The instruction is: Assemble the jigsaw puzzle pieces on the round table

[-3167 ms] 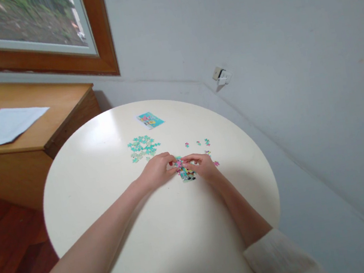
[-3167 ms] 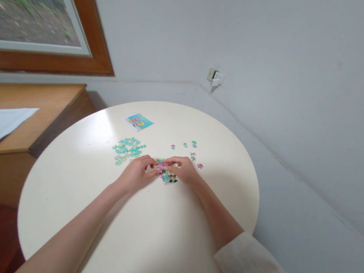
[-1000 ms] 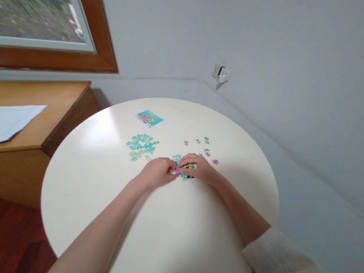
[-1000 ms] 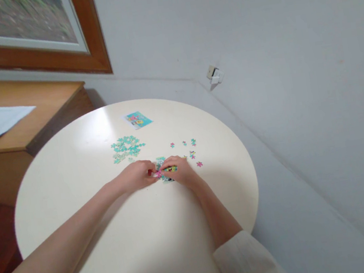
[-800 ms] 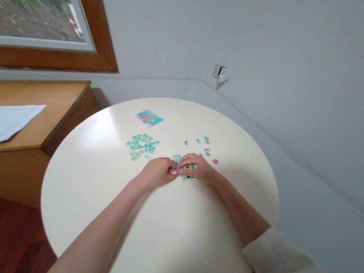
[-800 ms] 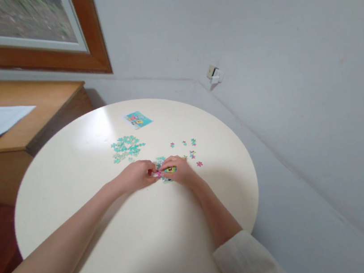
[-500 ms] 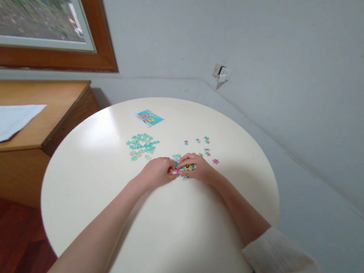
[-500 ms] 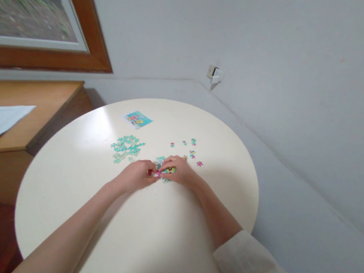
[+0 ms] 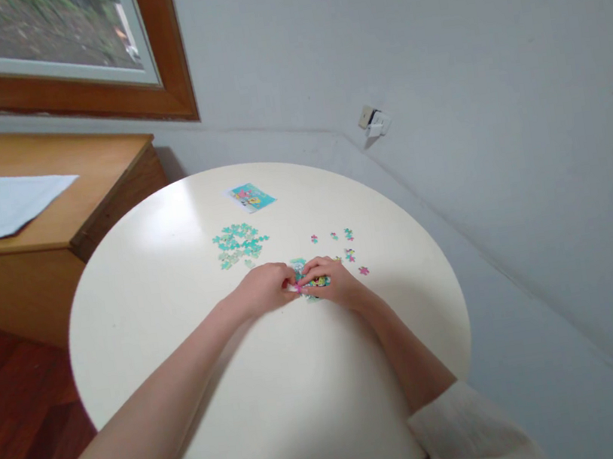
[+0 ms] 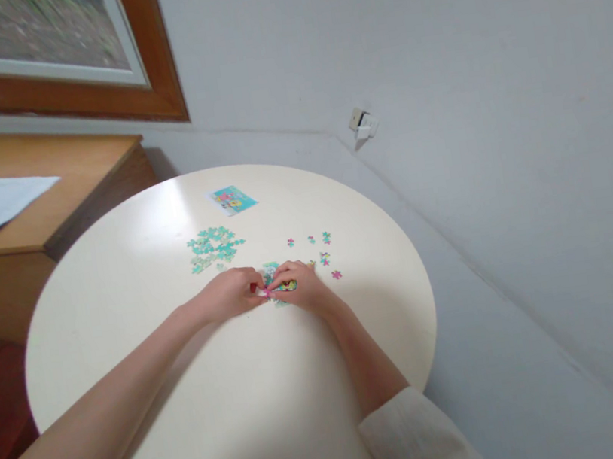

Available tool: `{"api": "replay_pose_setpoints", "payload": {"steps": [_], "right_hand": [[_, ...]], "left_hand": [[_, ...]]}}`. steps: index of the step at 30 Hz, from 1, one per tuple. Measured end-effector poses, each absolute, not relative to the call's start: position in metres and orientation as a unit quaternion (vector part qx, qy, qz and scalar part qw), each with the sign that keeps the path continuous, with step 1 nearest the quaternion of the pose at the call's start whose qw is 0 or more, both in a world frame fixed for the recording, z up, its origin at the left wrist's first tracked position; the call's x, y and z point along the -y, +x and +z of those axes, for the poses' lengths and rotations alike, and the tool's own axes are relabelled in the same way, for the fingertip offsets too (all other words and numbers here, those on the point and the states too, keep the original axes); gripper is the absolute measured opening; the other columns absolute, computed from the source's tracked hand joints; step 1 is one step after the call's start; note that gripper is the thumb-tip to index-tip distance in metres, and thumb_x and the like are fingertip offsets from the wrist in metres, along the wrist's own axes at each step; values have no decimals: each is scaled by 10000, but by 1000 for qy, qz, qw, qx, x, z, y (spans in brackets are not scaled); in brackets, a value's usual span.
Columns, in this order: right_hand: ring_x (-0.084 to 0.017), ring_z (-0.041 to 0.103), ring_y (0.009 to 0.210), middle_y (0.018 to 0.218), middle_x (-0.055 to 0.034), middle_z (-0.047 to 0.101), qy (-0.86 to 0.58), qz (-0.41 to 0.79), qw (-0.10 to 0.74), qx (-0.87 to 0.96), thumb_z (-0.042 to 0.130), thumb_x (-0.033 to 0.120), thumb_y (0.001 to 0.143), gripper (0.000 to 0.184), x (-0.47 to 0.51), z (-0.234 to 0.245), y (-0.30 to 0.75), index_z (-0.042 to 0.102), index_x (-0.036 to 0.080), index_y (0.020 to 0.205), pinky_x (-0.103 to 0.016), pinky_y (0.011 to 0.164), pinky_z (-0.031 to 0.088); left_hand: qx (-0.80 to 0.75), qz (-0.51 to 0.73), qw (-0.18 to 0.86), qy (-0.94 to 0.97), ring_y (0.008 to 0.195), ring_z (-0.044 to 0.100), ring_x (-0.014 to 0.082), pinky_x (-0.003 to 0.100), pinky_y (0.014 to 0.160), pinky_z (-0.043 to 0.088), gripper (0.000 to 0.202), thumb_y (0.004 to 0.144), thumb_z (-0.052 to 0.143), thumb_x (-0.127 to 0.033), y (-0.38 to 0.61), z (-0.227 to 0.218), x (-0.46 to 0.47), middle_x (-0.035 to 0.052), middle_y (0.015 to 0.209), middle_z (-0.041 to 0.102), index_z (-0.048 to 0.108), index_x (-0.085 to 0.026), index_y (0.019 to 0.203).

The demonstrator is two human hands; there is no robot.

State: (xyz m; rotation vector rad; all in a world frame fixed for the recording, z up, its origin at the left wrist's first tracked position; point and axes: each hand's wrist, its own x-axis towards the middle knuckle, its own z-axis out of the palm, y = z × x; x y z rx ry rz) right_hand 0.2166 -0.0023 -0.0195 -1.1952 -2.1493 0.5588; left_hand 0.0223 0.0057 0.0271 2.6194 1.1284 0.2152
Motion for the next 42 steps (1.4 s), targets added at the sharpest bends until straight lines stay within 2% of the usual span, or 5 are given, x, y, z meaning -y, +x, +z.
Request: {"api": "replay_pose_setpoints", "payload": {"steps": [17,22,30,42], "right_hand": [[-171,575,841,886,-39,648,-449,199,314,812,704,336,697,95,3,-20,214,723,259,748,-340,800,396],[-166,572,837,884,-37,648,-453,197,317,810,703,333,700,94,5,-18,213,724,256,749,-335,804,392],[-164,571,842,885,-35,639,-449,204,315,811,705,320,698,89,4,-19,214,723,256,757,-329,804,403],[-172,579,845,873,-40,643,-443,202,321,812,703,362,696,121,3,-19,214,718,251,739,-332,803,412]], "left_hand": [[-376,90,166,907,669,574,142,207,566,375,151,729,533,-247,20,25,-8,30,759,655,660,-187,785],[-385,95,171,902,651,562,134,208,580,381,204,735,464,-178,20,27,-8,34,756,656,667,-182,760],[-378,110,176,902,699,575,136,207,633,417,276,748,441,-140,20,26,-10,43,823,658,696,-195,841],[-354,104,177,912,717,587,143,209,643,421,296,745,436,-122,19,24,-10,45,834,662,705,-197,843]]}}
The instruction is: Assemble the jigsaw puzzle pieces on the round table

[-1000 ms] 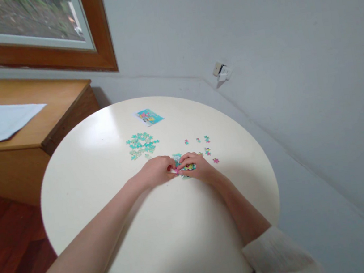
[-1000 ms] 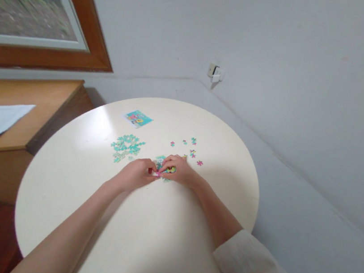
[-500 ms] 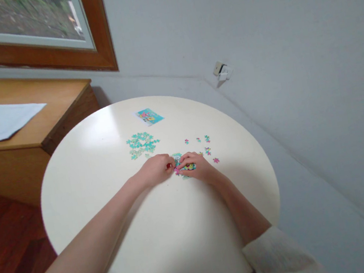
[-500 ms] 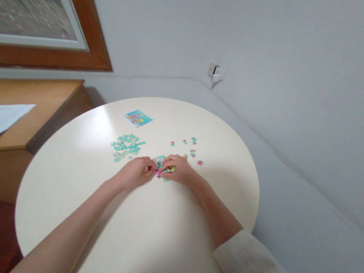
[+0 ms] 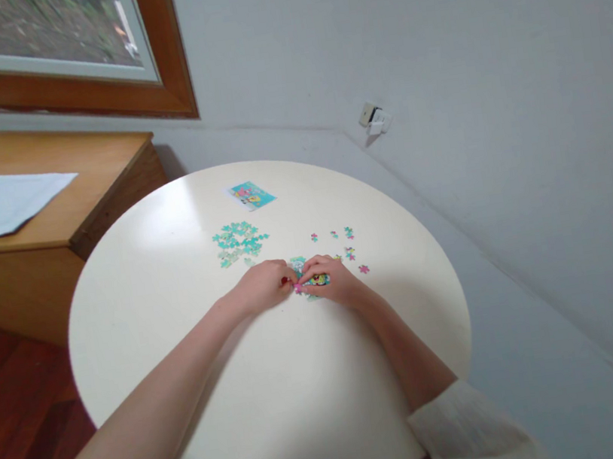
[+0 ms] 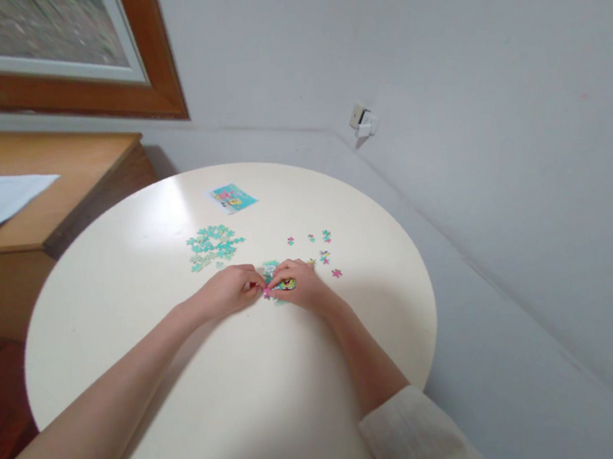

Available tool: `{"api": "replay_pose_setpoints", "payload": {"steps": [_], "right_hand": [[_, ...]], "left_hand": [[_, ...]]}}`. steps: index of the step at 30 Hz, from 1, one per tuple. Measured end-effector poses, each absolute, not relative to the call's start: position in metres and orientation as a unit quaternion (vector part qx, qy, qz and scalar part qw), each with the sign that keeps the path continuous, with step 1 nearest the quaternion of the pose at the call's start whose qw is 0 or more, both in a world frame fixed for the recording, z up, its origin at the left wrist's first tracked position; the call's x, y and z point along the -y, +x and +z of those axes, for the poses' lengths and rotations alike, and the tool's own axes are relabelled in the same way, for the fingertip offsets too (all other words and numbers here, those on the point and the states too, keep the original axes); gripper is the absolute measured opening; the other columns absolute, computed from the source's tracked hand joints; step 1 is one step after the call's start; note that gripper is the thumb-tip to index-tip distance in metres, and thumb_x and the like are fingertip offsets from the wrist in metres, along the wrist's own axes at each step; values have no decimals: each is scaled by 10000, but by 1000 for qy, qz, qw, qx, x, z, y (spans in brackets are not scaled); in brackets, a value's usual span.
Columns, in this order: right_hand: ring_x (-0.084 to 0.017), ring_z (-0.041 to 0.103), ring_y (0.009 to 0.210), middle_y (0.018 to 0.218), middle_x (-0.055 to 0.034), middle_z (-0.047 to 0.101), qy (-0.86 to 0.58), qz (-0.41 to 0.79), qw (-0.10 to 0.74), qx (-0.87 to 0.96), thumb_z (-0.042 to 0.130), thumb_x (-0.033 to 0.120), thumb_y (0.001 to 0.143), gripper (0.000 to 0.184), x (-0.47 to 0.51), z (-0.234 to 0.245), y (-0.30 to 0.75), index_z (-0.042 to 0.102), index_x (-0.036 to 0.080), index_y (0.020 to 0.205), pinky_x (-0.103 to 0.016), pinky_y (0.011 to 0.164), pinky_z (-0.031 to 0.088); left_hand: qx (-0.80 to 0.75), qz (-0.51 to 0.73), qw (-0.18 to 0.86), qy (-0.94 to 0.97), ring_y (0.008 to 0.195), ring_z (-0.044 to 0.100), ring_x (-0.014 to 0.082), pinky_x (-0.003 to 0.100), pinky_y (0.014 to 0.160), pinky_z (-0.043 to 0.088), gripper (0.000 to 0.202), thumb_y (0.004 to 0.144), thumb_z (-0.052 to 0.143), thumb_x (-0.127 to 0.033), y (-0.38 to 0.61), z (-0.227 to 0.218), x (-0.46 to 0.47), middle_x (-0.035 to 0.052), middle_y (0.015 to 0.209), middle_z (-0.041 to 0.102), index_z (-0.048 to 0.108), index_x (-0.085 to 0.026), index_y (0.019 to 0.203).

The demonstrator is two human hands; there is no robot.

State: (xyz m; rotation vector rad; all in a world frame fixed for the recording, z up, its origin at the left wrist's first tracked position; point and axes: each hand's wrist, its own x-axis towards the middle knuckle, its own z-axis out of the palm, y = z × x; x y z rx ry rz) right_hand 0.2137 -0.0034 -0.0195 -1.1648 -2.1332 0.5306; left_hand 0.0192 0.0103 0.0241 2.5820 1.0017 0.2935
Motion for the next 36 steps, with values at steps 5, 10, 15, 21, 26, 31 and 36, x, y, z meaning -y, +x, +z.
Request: {"api": "replay_pose_setpoints", "payload": {"steps": [5,10,15,21,26,31,36], "right_hand": [[-170,578,850,877,-39,642,-448,201,317,811,694,383,702,140,4,-19,213,714,251,741,-330,802,407],[-178,580,852,883,-48,642,-450,202,314,811,699,352,699,122,4,-19,213,712,237,736,-340,804,408],[-178,586,849,874,-43,651,-452,199,307,814,676,236,713,34,4,-17,213,706,232,730,-354,820,403],[-165,600,837,831,-25,669,-435,208,332,811,623,151,717,109,4,-15,213,691,234,736,-336,830,416],[-163,605,832,819,-32,666,-432,223,375,790,585,159,728,128,0,-19,214,686,232,757,-315,812,446],[-160,608,798,802,-43,663,-457,210,414,759,545,144,723,149,-3,-21,217,680,206,737,-305,781,463],[-162,610,780,768,-35,670,-516,169,439,716,485,125,703,197,-5,-20,223,665,204,691,-303,769,465]], "left_hand": [[-348,105,176,915,746,597,150,213,668,425,303,742,434,-120,19,23,-11,46,838,668,706,-196,851],[-348,100,172,916,731,595,146,209,654,422,298,747,435,-123,20,23,-10,42,827,671,706,-198,847],[-357,96,170,914,733,598,146,208,648,422,286,752,441,-140,20,24,-10,40,822,672,706,-202,840],[-364,97,163,912,702,588,151,221,620,406,241,775,456,-173,22,24,-8,41,791,671,693,-191,816],[-372,102,163,908,679,579,149,221,594,385,182,789,501,-231,24,22,-5,29,761,665,675,-195,827],[-383,101,168,903,650,571,139,213,564,363,164,786,510,-222,26,23,-3,21,751,660,668,-197,825],[-391,97,166,900,653,567,142,215,560,359,157,786,519,-238,26,22,-3,22,759,658,664,-199,833]]}}
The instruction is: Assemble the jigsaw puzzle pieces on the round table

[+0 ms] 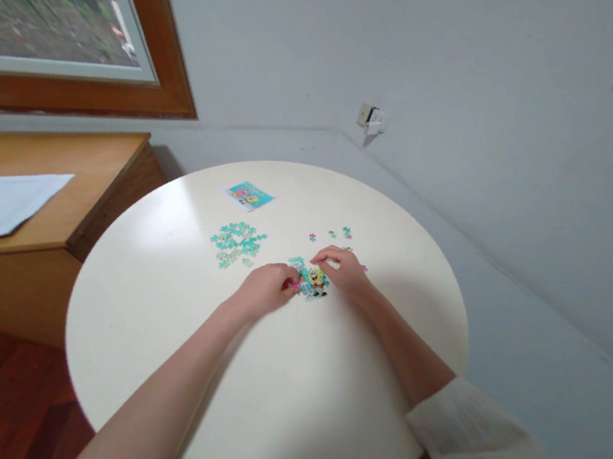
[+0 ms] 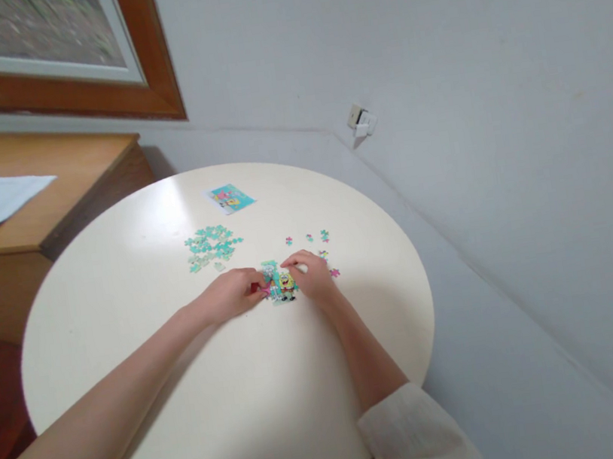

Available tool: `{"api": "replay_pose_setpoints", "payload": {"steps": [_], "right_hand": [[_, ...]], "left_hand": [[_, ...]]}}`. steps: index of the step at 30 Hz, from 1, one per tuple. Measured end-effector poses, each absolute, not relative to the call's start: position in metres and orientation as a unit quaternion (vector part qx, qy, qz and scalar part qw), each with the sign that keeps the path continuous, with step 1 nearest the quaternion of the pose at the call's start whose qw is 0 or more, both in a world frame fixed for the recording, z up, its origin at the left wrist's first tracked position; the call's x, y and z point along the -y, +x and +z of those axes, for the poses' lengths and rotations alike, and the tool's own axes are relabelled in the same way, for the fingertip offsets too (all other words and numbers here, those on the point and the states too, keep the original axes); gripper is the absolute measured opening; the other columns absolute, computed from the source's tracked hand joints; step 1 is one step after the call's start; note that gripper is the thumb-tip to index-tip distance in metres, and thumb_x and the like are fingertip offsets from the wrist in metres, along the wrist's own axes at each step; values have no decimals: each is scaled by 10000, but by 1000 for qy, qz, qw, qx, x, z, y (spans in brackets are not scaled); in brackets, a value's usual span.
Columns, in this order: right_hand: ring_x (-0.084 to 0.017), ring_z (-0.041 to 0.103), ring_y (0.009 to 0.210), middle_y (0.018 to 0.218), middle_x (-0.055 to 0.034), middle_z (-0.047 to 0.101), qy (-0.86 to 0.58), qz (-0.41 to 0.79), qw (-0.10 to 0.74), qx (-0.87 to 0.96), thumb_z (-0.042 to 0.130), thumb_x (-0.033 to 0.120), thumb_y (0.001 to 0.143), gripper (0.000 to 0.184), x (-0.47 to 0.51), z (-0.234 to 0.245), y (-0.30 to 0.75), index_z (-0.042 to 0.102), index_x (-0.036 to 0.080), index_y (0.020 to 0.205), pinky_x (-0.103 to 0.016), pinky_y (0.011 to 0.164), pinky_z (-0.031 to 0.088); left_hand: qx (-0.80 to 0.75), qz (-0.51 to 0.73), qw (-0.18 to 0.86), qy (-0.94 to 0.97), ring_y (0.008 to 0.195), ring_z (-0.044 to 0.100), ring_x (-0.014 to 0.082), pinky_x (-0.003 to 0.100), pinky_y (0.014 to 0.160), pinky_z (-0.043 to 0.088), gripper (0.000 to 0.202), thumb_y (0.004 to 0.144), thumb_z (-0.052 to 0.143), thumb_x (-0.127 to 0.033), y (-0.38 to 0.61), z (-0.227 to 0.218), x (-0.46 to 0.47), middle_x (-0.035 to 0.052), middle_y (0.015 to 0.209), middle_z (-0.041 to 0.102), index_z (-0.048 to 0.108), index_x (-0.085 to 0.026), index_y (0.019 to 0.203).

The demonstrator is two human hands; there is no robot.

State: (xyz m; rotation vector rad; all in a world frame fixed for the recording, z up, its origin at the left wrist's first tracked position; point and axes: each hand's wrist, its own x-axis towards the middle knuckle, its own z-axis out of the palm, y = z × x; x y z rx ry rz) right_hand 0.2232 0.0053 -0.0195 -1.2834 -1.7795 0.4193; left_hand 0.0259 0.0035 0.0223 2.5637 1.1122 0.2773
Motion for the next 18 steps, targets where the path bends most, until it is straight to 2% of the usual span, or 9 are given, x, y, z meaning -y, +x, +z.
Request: {"api": "replay_pose_setpoints", "payload": {"steps": [9,18], "right_hand": [[-180,615,765,749,-40,680,-586,120,476,644,453,150,674,206,-8,-18,236,651,200,653,-317,766,464],[-180,608,785,782,-34,679,-638,79,470,605,436,148,668,228,-9,-20,245,656,202,686,-313,794,455]], "left_hand": [[-391,111,182,895,650,558,143,222,564,365,168,797,512,-260,24,22,-7,32,765,645,660,-185,824],[-405,130,182,887,659,558,149,229,571,372,198,814,477,-273,23,17,-10,37,781,645,655,-192,839]]}}
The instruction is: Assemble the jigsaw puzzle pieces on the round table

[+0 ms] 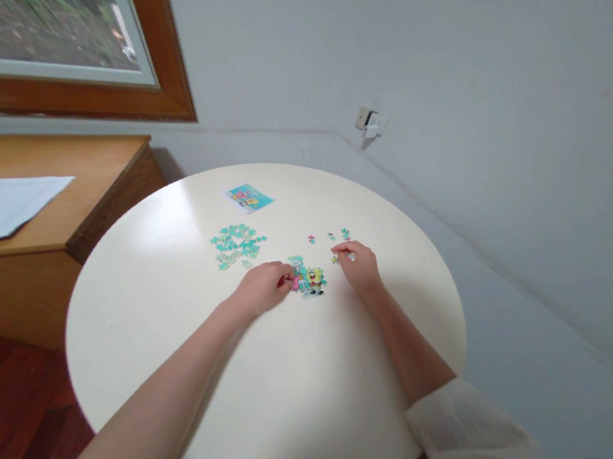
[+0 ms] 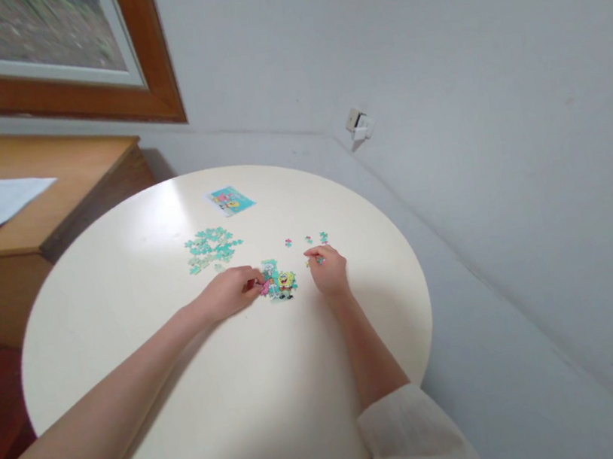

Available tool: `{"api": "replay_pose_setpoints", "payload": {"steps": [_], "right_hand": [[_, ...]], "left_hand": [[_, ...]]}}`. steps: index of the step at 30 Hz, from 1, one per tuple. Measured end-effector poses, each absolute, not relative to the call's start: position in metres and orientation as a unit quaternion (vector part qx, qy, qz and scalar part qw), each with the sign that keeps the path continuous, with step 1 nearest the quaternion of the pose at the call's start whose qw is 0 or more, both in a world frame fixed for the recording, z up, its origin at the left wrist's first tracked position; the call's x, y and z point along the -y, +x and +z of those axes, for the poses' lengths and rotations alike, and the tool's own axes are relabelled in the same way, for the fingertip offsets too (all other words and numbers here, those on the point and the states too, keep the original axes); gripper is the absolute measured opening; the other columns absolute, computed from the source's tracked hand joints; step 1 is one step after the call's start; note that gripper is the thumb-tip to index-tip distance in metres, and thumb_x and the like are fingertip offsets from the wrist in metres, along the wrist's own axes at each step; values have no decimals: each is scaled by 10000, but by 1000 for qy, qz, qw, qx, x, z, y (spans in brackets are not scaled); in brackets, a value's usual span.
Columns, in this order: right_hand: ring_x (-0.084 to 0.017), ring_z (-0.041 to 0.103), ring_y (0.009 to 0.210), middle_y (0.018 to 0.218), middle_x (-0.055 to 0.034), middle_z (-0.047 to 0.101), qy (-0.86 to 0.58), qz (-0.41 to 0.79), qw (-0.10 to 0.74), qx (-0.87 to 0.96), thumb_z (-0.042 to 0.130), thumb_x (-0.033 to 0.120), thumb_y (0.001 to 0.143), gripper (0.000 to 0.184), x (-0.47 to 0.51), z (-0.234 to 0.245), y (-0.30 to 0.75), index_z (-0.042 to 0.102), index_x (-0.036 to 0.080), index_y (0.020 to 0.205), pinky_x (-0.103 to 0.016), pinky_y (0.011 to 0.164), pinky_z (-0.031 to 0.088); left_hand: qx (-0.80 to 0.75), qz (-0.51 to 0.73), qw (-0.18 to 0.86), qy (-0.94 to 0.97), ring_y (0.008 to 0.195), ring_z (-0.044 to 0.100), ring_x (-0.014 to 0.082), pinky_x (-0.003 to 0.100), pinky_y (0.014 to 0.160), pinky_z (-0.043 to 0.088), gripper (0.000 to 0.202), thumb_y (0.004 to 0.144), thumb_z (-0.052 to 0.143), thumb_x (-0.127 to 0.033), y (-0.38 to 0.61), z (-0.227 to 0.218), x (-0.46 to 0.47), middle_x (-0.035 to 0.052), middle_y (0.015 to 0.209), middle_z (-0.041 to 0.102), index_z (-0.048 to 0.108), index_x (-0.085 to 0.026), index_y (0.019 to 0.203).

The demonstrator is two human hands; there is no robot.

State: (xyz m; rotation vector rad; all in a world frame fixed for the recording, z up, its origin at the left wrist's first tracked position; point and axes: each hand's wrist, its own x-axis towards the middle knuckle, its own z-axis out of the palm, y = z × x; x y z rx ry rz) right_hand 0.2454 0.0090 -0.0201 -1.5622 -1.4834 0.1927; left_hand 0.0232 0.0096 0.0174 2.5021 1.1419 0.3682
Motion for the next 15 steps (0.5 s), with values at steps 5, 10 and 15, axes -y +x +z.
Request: {"api": "replay_pose_setpoints", "payload": {"steps": [5,10,15], "right_hand": [[-177,603,807,822,-31,677,-685,41,427,589,435,132,671,252,-10,-23,255,669,208,725,-325,831,439],[-177,595,803,886,-40,675,-718,24,390,577,452,131,694,256,-10,-24,263,680,215,775,-348,824,426],[-200,590,821,925,-51,670,-735,31,349,581,523,202,708,182,-8,-21,260,692,219,774,-397,835,394]], "left_hand": [[-409,131,181,885,662,555,150,233,577,370,205,813,465,-274,23,18,-9,36,780,640,651,-193,841],[-418,137,179,880,657,550,148,236,567,358,204,801,445,-238,24,17,-9,31,775,632,644,-197,823],[-424,143,183,875,646,551,143,236,565,359,203,779,435,-194,22,15,-10,23,775,629,636,-202,803]]}}
